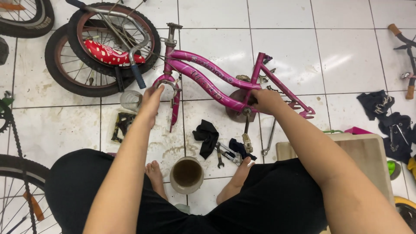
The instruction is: The person sits on the floor and cleans a pink bicycle frame using a black cloth and a liquid from a container. They wipe the frame and handlebars, then use a wrench to adjust a part near the pedals before wiping it again.
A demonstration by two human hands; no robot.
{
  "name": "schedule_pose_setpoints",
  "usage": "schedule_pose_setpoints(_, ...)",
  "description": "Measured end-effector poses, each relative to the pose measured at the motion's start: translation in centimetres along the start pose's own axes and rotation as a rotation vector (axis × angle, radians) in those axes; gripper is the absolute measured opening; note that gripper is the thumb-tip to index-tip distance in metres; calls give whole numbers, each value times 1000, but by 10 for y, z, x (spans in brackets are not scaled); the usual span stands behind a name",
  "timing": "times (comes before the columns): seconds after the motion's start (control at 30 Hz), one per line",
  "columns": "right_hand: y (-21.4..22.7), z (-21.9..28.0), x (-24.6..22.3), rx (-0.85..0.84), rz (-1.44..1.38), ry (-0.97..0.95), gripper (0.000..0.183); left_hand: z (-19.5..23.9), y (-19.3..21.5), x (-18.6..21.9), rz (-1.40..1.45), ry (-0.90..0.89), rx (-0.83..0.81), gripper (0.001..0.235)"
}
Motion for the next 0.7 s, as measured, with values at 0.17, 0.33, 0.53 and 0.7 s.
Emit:
schedule_pose_setpoints(0.17, -59, 10, -5, -122, 95, -37, 48, 5, 1, -115, 15, 113, 125, 87)
schedule_pose_setpoints(0.33, -110, 38, -10, -270, 113, -86, 59, 4, -34, -205, 0, 234, -4, 93)
schedule_pose_setpoints(0.53, -119, 78, -46, -356, -271, -141, 62, 0, -25, -223, 84, 364, 23, 96)
schedule_pose_setpoints(0.7, -146, 70, -40, -51, -522, -305, 50, -2, -32, -239, 320, 463, 64, 96)
Point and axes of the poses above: each hand's wrist, its own z-axis away from the middle knuckle, its own y-axis out of the back of the hand, x = y × z, the point moved 8 cm from there along -z, towards the middle knuckle, and after that the axes turned 9 degrees about -y, right-handed, at the moved point
